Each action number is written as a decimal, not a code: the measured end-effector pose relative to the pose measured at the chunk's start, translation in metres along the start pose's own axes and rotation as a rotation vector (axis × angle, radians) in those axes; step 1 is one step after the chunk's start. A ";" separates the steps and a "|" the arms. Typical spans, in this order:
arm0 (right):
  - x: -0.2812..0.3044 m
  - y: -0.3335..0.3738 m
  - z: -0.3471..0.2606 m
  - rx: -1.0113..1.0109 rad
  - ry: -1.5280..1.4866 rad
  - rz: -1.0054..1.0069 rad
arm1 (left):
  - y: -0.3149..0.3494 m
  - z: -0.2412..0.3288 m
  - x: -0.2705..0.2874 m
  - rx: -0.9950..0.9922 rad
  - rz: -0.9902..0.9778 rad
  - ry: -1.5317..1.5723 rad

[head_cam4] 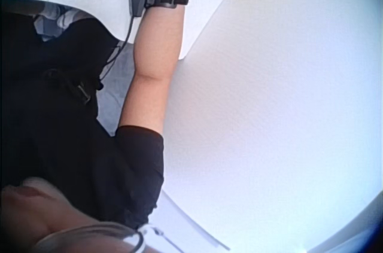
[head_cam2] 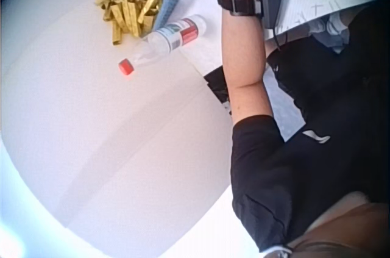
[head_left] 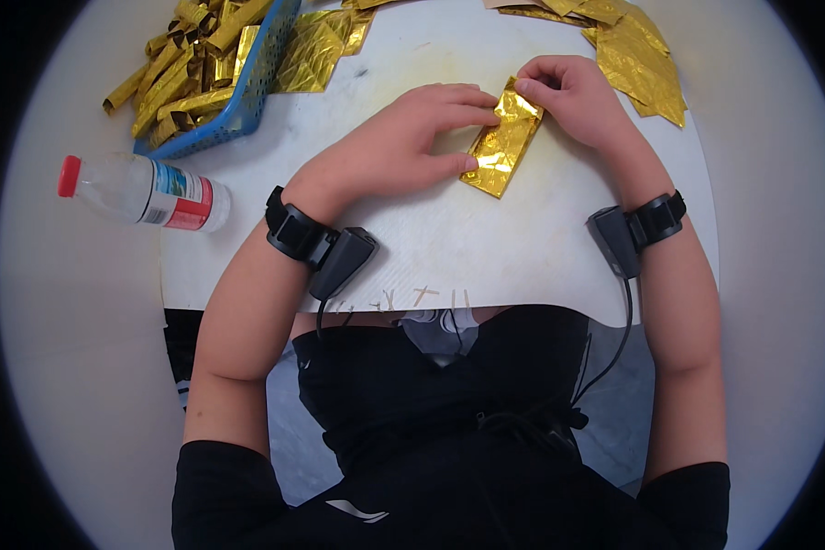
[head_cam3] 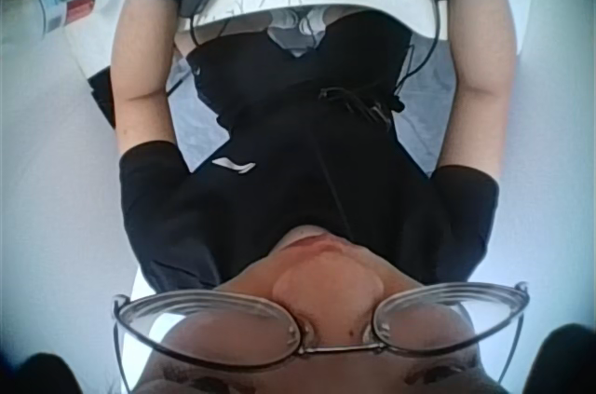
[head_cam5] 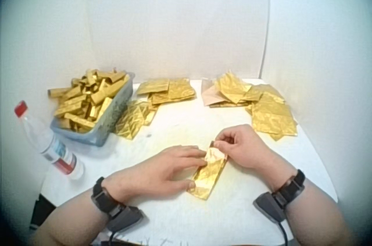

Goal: Folding gold foil spirit money at a partitioned workspace.

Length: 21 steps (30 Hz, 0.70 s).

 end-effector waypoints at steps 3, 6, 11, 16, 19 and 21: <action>0.000 -0.002 0.001 0.020 -0.009 0.022 | 0.001 -0.004 0.002 0.002 0.018 0.001; 0.008 -0.003 0.009 0.046 -0.143 0.122 | 0.000 -0.003 0.011 0.040 0.083 -0.038; 0.021 -0.001 0.014 0.035 -0.348 0.249 | 0.003 -0.007 0.023 0.219 0.171 0.038; 0.021 -0.001 0.013 0.052 -0.408 0.263 | 0.009 -0.018 0.030 0.275 0.267 0.140; 0.021 0.000 0.011 0.058 -0.412 0.262 | 0.008 -0.019 0.028 0.276 0.249 0.157; 0.019 -0.003 0.015 0.049 -0.436 0.229 | 0.006 -0.016 0.027 0.281 0.227 0.163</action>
Point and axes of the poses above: each hand's wrist, its own y-axis away from the middle knuckle, its own x-axis out of the back of the hand, z = x × y, the point moved 10 cm from there along -y, towards the middle knuckle, and after that the axes turned 1 degree about -z, right-handed, at the moved point
